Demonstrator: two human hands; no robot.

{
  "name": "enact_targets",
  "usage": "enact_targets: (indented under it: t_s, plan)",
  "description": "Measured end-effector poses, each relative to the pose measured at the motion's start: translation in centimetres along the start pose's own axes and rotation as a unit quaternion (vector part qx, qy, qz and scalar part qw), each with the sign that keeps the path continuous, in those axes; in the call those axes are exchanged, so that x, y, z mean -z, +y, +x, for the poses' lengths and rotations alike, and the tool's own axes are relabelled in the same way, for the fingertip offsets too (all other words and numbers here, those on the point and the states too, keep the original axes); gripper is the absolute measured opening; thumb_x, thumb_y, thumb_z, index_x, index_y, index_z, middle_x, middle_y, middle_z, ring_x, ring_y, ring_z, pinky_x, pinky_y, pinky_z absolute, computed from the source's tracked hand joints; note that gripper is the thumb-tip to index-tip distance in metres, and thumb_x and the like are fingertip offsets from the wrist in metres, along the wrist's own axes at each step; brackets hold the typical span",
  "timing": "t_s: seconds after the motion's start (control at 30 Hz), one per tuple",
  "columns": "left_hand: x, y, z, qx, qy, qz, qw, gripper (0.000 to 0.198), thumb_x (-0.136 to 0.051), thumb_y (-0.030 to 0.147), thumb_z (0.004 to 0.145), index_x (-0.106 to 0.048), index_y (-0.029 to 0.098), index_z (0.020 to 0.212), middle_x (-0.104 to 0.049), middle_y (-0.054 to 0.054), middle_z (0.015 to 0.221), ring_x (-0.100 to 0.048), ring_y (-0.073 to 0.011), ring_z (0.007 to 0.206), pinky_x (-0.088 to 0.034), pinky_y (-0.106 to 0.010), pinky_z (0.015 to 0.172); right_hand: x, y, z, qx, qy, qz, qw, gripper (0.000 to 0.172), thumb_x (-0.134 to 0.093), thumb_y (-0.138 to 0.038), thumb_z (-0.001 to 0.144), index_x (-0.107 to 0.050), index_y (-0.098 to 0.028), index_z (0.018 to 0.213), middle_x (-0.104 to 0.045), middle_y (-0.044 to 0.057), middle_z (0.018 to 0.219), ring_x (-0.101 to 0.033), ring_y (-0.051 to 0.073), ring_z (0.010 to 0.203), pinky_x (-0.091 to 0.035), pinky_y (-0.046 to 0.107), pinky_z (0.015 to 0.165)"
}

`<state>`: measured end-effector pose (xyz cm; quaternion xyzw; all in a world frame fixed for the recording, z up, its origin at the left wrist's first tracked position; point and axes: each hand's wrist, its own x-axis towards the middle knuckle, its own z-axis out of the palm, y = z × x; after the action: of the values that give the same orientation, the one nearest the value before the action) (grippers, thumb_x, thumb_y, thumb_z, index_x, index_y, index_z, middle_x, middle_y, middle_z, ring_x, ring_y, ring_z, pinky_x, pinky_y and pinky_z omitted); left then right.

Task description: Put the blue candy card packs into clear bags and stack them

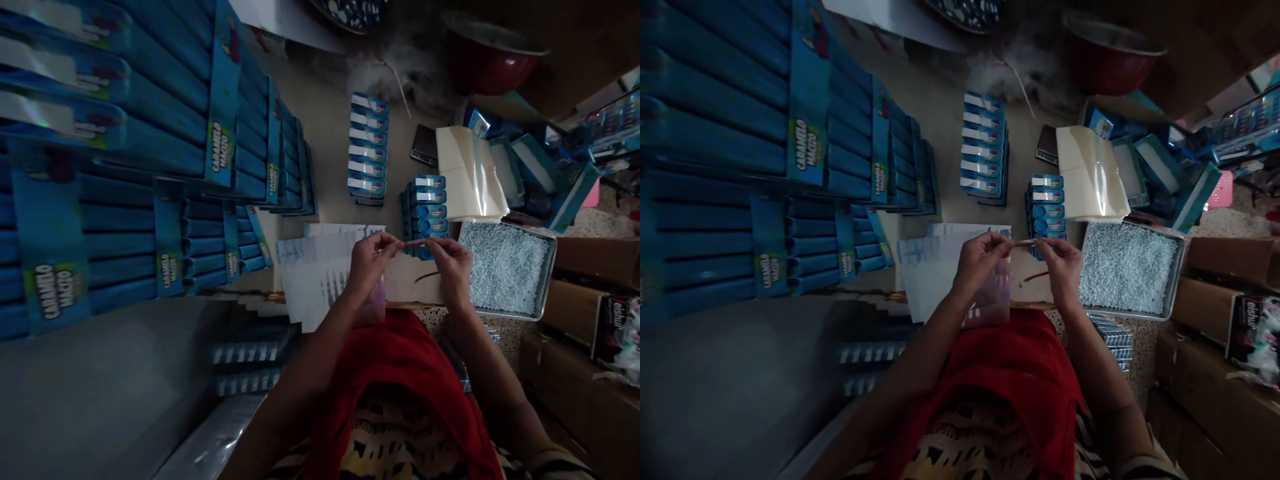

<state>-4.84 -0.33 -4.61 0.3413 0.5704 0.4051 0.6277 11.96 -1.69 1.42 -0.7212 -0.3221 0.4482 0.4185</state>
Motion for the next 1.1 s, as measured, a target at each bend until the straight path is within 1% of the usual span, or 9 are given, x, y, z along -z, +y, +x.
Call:
enact_targets:
  t_s: [0.2,0.37,0.5,0.57,0.67,0.73,0.83,0.9,1.1]
  plan:
    - [-4.2,1.4,5.0,-0.037,0.058,0.047,0.996,0.015,-0.075,0.033,0.085,-0.071,0.020,0.081,-0.069,0.001,0.068,-0.065,-0.0144,0.061,-0.051,-0.025,0.060,0.1,-0.1,6.3,0.031,0.064,-0.058,0.996,0.022,-0.080,-0.038,0.074,-0.083,-0.018,0.084,-0.068,0.000,0.068,-0.054,0.012,0.062,-0.046,0.027,0.058]
    - [-4.2,0.8,7.2,-0.039,0.067,0.076,0.994,0.012,-0.076,0.028,0.084,-0.069,0.019,0.081,-0.068,0.001,0.067,-0.066,-0.0146,0.061,-0.052,-0.025,0.061,-0.3,1.0,8.8,0.024,0.075,-0.091,0.993,0.022,-0.073,-0.035,0.075,-0.080,-0.017,0.086,-0.065,-0.003,0.065,-0.052,0.011,0.057,-0.045,0.026,0.055]
    - [-3.3,1.5,7.1,-0.013,0.011,0.033,0.999,0.011,-0.076,0.026,0.082,-0.067,0.019,0.080,-0.068,0.000,0.070,-0.065,-0.0137,0.060,-0.054,-0.025,0.059,0.0,0.5,8.7,0.035,0.069,-0.107,0.991,0.020,-0.076,-0.037,0.077,-0.078,-0.018,0.083,-0.060,-0.004,0.060,-0.047,0.009,0.053,-0.042,0.026,0.053]
    - [-2.8,2.2,6.7,-0.028,-0.004,0.027,0.999,0.012,-0.076,0.027,0.082,-0.066,0.020,0.080,-0.067,0.001,0.071,-0.064,-0.0127,0.061,-0.053,-0.024,0.059,0.5,-0.2,8.0,0.020,0.028,-0.069,0.997,0.028,-0.075,-0.045,0.082,-0.078,-0.019,0.091,-0.060,-0.003,0.064,-0.048,0.010,0.054,-0.044,0.026,0.051]
    - [-1.6,3.2,5.9,-0.064,-0.013,0.035,0.997,0.012,-0.076,0.030,0.081,-0.067,0.021,0.079,-0.067,0.001,0.071,-0.063,-0.0124,0.061,-0.053,-0.024,0.060,1.4,-1.3,7.1,-0.029,-0.088,0.028,0.995,0.043,-0.078,-0.052,0.083,-0.074,-0.021,0.112,-0.067,-0.001,0.075,-0.058,0.013,0.061,-0.053,0.029,0.054]
    - [-0.7,3.8,5.4,-0.072,-0.025,0.041,0.996,0.012,-0.075,0.031,0.081,-0.068,0.022,0.079,-0.067,0.001,0.071,-0.062,-0.0126,0.061,-0.053,-0.024,0.059,1.9,-1.7,6.9,-0.073,-0.167,0.058,0.981,0.061,-0.088,-0.048,0.073,-0.069,-0.023,0.125,-0.071,-0.001,0.079,-0.063,0.015,0.065,-0.057,0.033,0.057]
    - [0.4,4.3,5.0,-0.069,-0.050,0.056,0.995,0.012,-0.075,0.033,0.081,-0.069,0.022,0.080,-0.066,0.000,0.071,-0.062,-0.0133,0.060,-0.053,-0.025,0.058,2.2,-1.7,7.0,-0.111,-0.240,0.026,0.964,0.083,-0.099,-0.039,0.059,-0.065,-0.022,0.133,-0.063,-0.008,0.062,-0.060,0.016,0.056,-0.056,0.032,0.052]
    - [0.9,4.4,4.8,-0.071,-0.055,0.065,0.994,0.012,-0.076,0.032,0.081,-0.070,0.022,0.080,-0.065,-0.001,0.069,-0.062,-0.0135,0.060,-0.053,-0.025,0.057,2.1,-1.5,7.2,-0.115,-0.262,0.007,0.958,0.083,-0.101,-0.038,0.056,-0.067,-0.021,0.129,-0.052,-0.013,0.053,-0.053,0.013,0.049,-0.050,0.028,0.048]
    - [0.9,4.3,4.2,-0.061,-0.051,0.065,0.995,0.013,-0.077,0.032,0.080,-0.071,0.020,0.080,-0.065,0.000,0.067,-0.062,-0.0123,0.057,-0.052,-0.023,0.054,1.8,-1.2,7.0,-0.089,-0.273,-0.003,0.958,0.065,-0.104,-0.038,0.052,-0.069,-0.019,0.104,-0.043,-0.016,0.049,-0.037,0.006,0.045,-0.033,0.022,0.044]
